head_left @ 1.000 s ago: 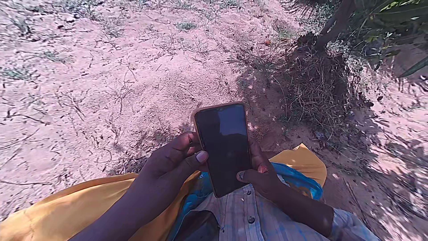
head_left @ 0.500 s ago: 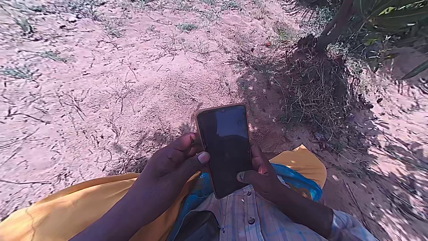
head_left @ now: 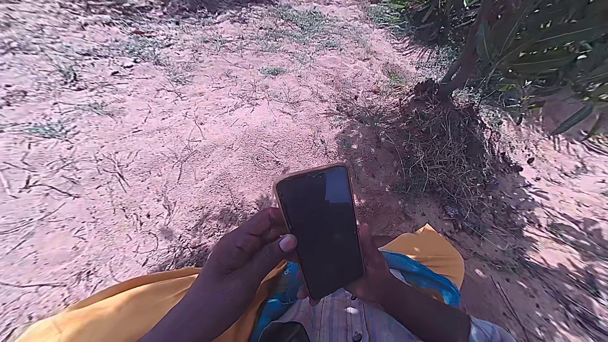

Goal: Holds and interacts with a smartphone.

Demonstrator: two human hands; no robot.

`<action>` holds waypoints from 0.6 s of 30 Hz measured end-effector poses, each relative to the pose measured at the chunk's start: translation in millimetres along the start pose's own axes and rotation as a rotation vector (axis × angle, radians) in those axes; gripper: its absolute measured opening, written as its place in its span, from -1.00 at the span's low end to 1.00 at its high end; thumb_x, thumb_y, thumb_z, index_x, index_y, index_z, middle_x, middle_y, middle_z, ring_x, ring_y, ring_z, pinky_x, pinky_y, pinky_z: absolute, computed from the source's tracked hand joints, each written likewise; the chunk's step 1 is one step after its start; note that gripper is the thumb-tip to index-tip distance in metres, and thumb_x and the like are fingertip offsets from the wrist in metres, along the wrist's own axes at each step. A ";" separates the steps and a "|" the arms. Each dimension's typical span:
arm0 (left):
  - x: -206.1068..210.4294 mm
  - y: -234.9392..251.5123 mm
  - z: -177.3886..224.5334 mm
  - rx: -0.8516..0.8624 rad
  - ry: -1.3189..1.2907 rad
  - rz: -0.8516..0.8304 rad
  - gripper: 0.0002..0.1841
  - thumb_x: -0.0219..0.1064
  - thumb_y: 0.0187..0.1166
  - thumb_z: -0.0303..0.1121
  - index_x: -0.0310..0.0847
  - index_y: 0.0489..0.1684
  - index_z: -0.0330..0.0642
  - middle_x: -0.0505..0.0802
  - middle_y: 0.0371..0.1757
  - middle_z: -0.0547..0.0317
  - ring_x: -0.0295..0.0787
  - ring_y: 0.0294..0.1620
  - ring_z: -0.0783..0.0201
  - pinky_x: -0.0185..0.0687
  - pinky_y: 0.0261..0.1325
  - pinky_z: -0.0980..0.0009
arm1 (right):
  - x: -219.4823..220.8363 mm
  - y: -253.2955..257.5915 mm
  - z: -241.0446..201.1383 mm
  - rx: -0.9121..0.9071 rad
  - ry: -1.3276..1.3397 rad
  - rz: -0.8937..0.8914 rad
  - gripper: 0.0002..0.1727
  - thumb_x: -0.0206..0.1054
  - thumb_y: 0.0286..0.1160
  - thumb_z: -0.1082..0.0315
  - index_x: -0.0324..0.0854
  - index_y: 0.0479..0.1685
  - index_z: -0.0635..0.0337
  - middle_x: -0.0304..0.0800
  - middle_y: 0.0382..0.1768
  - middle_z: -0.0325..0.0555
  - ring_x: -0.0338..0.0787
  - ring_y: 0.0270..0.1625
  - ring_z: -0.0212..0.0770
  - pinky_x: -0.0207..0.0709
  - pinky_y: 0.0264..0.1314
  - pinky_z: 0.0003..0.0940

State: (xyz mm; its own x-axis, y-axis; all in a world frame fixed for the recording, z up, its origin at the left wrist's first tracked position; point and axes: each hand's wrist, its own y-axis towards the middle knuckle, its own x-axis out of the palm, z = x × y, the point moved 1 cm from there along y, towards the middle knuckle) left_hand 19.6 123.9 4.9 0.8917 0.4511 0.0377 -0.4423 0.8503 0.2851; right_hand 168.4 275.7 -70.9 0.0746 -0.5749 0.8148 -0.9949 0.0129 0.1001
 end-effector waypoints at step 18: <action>-1.1 1.7 3.8 0.093 -0.133 -0.252 -0.44 0.26 0.65 0.11 0.39 0.59 0.16 0.76 0.39 0.46 0.66 0.43 0.45 0.59 0.46 0.51 | 9.3 10.5 2.5 0.056 0.095 -0.316 -0.03 0.12 0.33 -0.63 0.64 0.45 -0.02 0.86 0.15 0.19 0.89 0.11 0.15 0.77 0.08 -0.02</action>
State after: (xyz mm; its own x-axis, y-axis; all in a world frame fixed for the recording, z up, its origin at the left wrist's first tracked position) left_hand 18.2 123.8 9.0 0.9797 0.1846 0.0779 -0.2003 0.8996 0.3881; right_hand 158.5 268.4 -63.7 0.3835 -0.4647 0.7981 -0.9235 -0.2006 0.3269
